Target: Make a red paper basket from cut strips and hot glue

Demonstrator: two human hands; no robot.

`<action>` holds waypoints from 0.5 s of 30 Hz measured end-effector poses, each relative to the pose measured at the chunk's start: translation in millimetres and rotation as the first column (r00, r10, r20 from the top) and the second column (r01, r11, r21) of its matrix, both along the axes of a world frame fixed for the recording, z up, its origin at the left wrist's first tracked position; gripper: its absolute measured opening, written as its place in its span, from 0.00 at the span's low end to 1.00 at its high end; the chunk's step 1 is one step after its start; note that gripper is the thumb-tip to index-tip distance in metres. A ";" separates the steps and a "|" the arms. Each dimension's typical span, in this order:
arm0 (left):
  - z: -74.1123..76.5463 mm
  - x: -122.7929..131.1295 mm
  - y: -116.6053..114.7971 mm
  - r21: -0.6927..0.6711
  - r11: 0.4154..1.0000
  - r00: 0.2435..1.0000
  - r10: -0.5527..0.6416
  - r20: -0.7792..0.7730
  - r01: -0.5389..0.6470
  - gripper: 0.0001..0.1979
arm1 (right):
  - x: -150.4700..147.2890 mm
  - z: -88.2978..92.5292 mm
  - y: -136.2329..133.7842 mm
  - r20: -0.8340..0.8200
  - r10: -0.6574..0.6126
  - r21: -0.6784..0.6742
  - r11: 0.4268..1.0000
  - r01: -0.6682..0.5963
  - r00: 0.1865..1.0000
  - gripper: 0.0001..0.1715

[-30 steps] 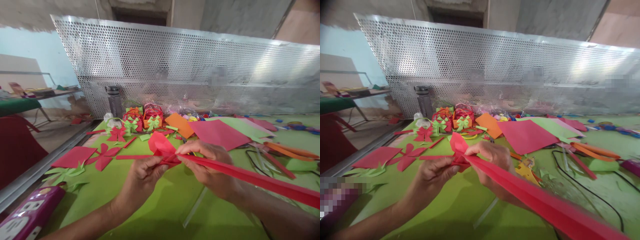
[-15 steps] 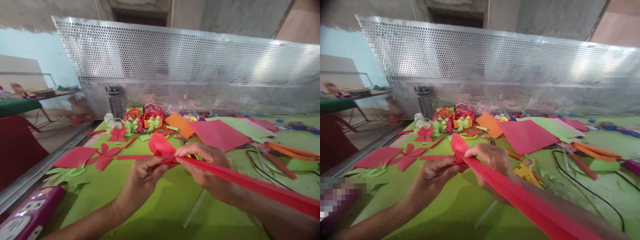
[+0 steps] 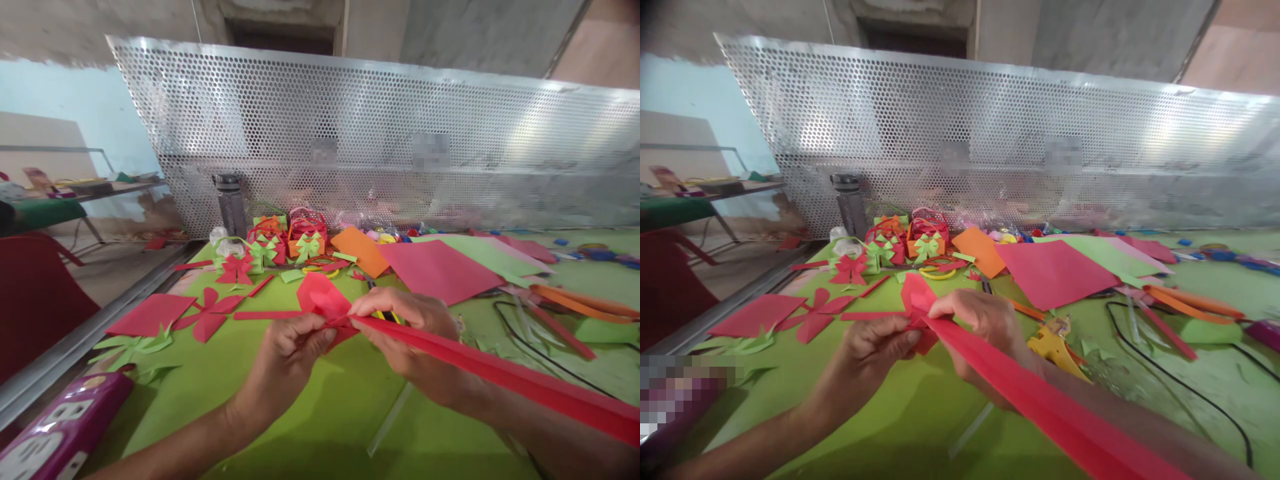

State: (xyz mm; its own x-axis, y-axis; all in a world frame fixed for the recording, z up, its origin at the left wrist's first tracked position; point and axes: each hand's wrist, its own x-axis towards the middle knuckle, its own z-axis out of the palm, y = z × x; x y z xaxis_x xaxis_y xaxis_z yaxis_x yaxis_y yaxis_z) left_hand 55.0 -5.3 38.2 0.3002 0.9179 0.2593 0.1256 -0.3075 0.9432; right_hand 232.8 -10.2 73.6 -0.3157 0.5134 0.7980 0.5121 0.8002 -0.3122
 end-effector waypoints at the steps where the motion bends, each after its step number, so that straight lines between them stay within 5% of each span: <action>1: -0.2 -0.4 -0.2 -0.005 1.000 1.000 0.004 -0.010 -0.004 0.12 | -0.1 0.3 0.0 0.002 0.002 -0.001 1.000 -0.002 1.000 0.11; 15: 2.4 -2.4 -1.4 0.037 0.998 0.991 0.056 -0.120 -0.051 0.16 | -4.5 4.9 -3.5 0.000 -0.052 -0.077 0.996 0.052 0.999 0.04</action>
